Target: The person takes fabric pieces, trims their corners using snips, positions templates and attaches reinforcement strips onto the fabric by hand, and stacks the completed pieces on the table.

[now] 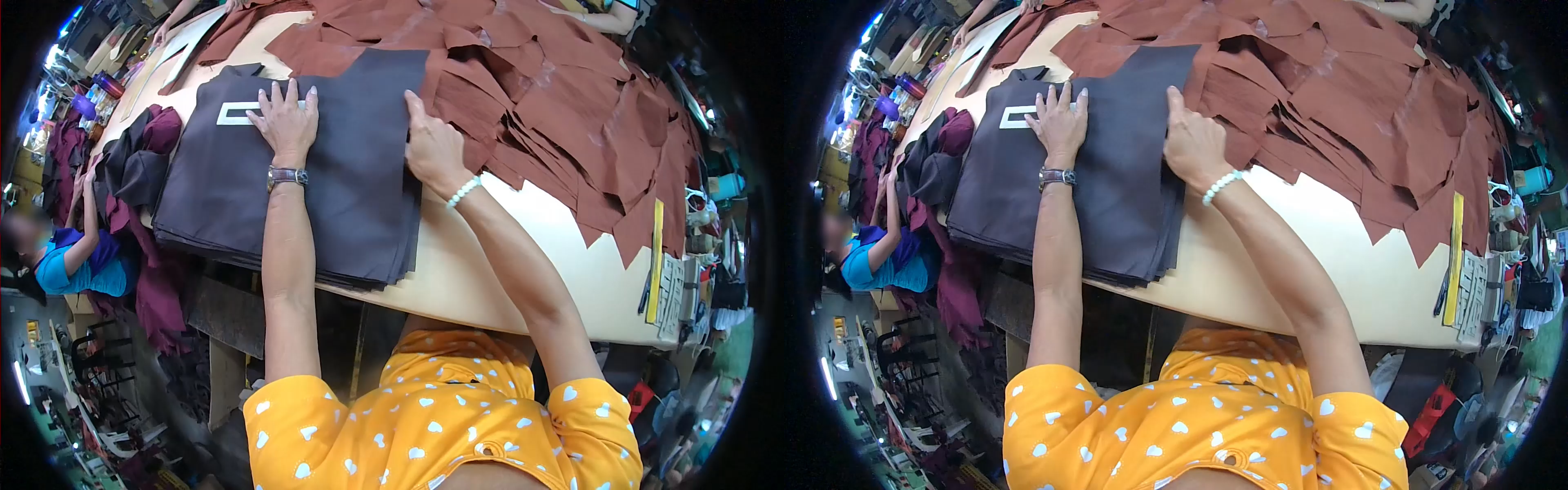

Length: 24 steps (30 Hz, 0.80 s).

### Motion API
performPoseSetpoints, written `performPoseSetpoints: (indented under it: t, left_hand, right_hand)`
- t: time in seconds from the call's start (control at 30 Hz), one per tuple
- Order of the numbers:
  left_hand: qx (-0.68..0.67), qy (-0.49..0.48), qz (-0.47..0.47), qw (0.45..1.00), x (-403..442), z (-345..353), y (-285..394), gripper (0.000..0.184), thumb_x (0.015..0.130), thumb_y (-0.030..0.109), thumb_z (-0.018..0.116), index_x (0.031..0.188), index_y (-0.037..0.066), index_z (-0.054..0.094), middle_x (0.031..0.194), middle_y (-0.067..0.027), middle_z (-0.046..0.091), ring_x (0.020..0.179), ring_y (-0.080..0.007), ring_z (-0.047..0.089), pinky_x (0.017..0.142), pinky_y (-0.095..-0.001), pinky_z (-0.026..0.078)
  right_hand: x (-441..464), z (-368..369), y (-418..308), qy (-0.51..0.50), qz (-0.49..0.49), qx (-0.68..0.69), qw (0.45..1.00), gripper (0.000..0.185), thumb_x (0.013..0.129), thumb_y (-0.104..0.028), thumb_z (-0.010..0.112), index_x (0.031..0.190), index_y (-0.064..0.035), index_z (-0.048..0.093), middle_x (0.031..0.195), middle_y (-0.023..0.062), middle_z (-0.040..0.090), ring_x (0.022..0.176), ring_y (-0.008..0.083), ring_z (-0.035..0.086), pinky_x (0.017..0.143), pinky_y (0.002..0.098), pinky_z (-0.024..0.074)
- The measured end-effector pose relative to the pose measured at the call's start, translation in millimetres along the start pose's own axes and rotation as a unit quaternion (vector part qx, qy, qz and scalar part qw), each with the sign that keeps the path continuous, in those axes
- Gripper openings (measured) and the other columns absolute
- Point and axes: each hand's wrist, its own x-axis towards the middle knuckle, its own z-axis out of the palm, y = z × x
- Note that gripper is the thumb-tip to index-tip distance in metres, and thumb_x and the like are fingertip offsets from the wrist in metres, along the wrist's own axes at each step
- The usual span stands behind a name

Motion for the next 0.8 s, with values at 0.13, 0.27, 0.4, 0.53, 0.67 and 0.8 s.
performPoseSetpoints:
  t: [0.13, 0.27, 0.4, 0.53, 0.67, 0.8]
  left_hand:
    - [0.006, 0.011, 0.006, 1.000, 3.4, -0.3, 2.6, 0.060, 0.082, 0.056, 0.047, 0.125, 0.014, 0.053, 0.133, -0.0150, 0.044, 0.128, -0.0372, 0.031, 0.103, -0.0627, 0.015]
    - [0.012, 0.008, 0.012, 1.000, 1.4, -8.0, 4.9, 0.066, 0.079, 0.060, 0.049, 0.127, 0.014, 0.051, 0.133, -0.0158, 0.044, 0.128, -0.0374, 0.032, 0.102, -0.0628, 0.016]
    - [0.018, 0.003, 0.017, 1.000, -1.6, -14.9, 9.0, 0.075, 0.074, 0.065, 0.053, 0.128, 0.012, 0.050, 0.133, -0.0168, 0.044, 0.128, -0.0373, 0.033, 0.101, -0.0631, 0.018]
    - [0.022, 0.019, 0.022, 0.999, -3.8, -15.0, 9.2, 0.082, 0.068, 0.067, 0.057, 0.128, 0.011, 0.050, 0.132, -0.0174, 0.044, 0.127, -0.0372, 0.033, 0.100, -0.0636, 0.019]
    - [0.034, 0.020, 0.029, 0.999, -4.5, -13.9, 9.2, 0.086, 0.065, 0.069, 0.060, 0.128, 0.011, 0.050, 0.132, -0.0170, 0.045, 0.126, -0.0372, 0.034, 0.099, -0.0638, 0.021]
    - [0.056, 0.006, 0.027, 0.998, -4.3, -13.9, 9.5, 0.086, 0.064, 0.072, 0.058, 0.129, 0.016, 0.049, 0.133, -0.0150, 0.045, 0.126, -0.0372, 0.035, 0.098, -0.0647, 0.021]
  right_hand:
    - [23.4, 12.7, -20.2, -0.008, 0.015, -0.081, 0.997, 0.068, 0.075, -0.013, 0.054, 0.135, 0.0047, 0.028, 0.086, 0.0227, 0.063, 0.073, 0.0354, 0.064, 0.062, 0.0429, 0.0511]
    - [38.5, 25.7, -16.1, 0.018, 0.113, 0.085, 0.990, 0.076, 0.073, -0.012, 0.055, 0.137, 0.0061, 0.019, 0.093, 0.0287, 0.061, 0.084, 0.0422, 0.061, 0.077, 0.0451, 0.0486]
    - [60.3, 17.5, 13.0, 0.080, 0.178, 0.339, 0.920, 0.087, 0.068, -0.020, 0.064, 0.136, 0.0069, 0.016, 0.120, 0.0349, 0.046, 0.112, 0.0420, 0.049, 0.095, 0.0386, 0.0390]
    - [78.2, -11.2, 37.5, 0.077, 0.206, 0.557, 0.801, 0.095, 0.066, -0.014, 0.070, 0.138, 0.0036, 0.012, 0.100, 0.0195, 0.055, 0.073, 0.0213, 0.057, 0.063, 0.0288, 0.0488]
    - [88.7, -27.3, 56.0, 0.078, 0.195, 0.591, 0.779, 0.096, 0.068, -0.009, 0.070, 0.140, 0.0020, 0.006, 0.090, 0.0158, 0.056, 0.059, 0.0177, 0.059, 0.047, 0.0269, 0.0512]
    - [88.6, -20.3, 53.7, 0.117, 0.148, 0.606, 0.773, 0.096, 0.068, -0.009, 0.071, 0.139, 0.0039, 0.007, 0.089, 0.0172, 0.057, 0.059, 0.0187, 0.060, 0.047, 0.0277, 0.0509]
